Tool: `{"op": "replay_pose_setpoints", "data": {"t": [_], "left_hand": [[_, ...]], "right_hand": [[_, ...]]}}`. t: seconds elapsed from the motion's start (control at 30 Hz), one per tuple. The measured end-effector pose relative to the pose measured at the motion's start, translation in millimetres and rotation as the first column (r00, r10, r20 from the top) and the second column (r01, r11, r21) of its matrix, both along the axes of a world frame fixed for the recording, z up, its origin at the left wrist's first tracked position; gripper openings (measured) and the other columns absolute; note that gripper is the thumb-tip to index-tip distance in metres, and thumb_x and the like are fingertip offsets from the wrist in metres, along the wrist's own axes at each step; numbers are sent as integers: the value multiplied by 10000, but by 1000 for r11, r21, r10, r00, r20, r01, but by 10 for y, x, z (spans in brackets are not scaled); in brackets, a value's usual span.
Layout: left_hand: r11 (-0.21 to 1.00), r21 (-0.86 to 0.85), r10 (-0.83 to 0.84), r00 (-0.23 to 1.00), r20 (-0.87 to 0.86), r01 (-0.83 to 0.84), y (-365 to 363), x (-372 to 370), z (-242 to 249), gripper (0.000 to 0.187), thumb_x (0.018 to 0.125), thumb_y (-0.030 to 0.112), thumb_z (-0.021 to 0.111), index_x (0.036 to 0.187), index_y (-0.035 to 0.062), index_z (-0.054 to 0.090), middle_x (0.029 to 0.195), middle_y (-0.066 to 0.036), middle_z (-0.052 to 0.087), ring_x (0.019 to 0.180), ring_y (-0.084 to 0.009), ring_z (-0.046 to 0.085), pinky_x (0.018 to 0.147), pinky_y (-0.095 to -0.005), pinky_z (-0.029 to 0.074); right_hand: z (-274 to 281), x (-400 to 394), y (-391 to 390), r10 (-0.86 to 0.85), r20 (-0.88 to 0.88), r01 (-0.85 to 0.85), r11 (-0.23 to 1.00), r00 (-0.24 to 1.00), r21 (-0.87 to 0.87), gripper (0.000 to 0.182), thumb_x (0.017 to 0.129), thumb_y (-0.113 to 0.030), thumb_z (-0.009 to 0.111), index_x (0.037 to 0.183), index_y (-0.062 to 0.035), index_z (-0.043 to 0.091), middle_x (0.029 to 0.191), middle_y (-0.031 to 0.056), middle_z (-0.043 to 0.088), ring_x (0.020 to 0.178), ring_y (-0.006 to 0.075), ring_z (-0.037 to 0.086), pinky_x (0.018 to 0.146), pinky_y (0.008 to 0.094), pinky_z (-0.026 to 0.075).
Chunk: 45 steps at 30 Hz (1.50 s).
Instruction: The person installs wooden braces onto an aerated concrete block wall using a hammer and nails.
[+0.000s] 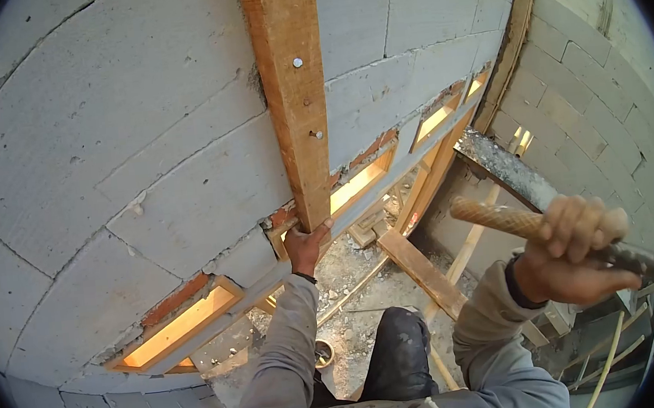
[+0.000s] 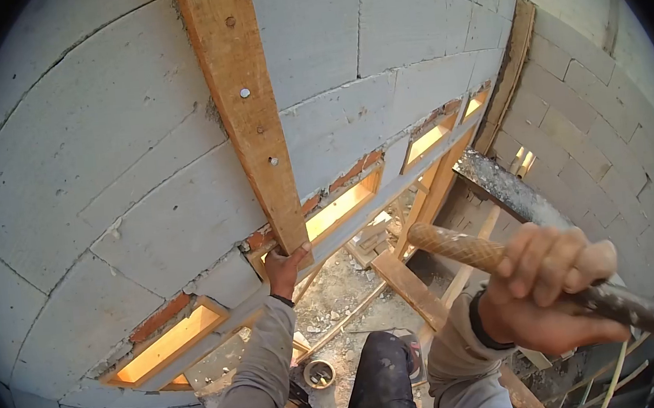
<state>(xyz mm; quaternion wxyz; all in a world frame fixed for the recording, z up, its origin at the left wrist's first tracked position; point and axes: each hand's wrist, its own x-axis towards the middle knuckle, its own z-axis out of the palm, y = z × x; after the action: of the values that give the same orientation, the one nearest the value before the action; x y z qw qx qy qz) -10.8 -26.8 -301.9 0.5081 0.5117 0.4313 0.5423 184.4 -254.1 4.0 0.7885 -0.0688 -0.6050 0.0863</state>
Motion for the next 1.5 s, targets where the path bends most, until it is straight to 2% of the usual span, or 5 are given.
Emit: {"op": "replay_pose_setpoints", "data": {"t": [0.6, 0.7, 1.1, 1.17, 1.5], "left_hand": [[1000, 21, 19, 1000, 17, -20, 10, 11, -80, 628, 630, 389, 837, 1017, -63, 636, 937, -147, 692, 810, -199, 669, 751, -299, 519], [1000, 30, -11, 998, 66, 9, 2, 3, -54, 594, 675, 285, 839, 1095, -56, 593, 1029, -118, 663, 925, -162, 631, 845, -274, 485], [999, 35, 22, 1000, 5, -23, 17, 19, -96, 611, 637, 375, 835, 1019, -62, 642, 960, -142, 693, 852, -186, 665, 783, -293, 508], [999, 35, 4, 998, 61, -6, -101, 29, -110, 603, 641, 360, 835, 1023, -65, 640, 964, -139, 692, 865, -185, 663, 790, -296, 506], [1000, -31, -3, 999, -39, 2, -13, -17, -39, 539, 689, 216, 830, 1093, -61, 604, 1013, -115, 668, 903, -165, 635, 820, -281, 493]], "right_hand": [[-795, -691, 659, -138, -123, 135, 990, 983, -34, 684, 842, -764, 360, 786, -90, 466, 582, -17, 440, 442, 118, 401, 440, 304, 362], [-1628, -686, 753, -39, 254, 244, 446, 966, -861, 732, 846, -750, 359, 779, -35, 496, 486, 9, 424, 385, 96, 396, 349, 264, 321], [-685, -622, 629, -56, -3, 56, 997, 998, 56, 649, 843, -735, 421, 885, -89, 466, 701, 18, 503, 578, 158, 480, 616, 379, 426], [-1682, -780, 923, -107, 489, 499, 233, 866, -834, 761, 860, -763, 274, 771, -39, 490, 568, 50, 482, 448, 131, 431, 389, 260, 274], [-399, -615, 457, -40, -61, 37, 998, 997, -52, 687, 828, -779, 341, 789, -100, 435, 562, 0, 438, 446, 119, 424, 452, 305, 408]]}}
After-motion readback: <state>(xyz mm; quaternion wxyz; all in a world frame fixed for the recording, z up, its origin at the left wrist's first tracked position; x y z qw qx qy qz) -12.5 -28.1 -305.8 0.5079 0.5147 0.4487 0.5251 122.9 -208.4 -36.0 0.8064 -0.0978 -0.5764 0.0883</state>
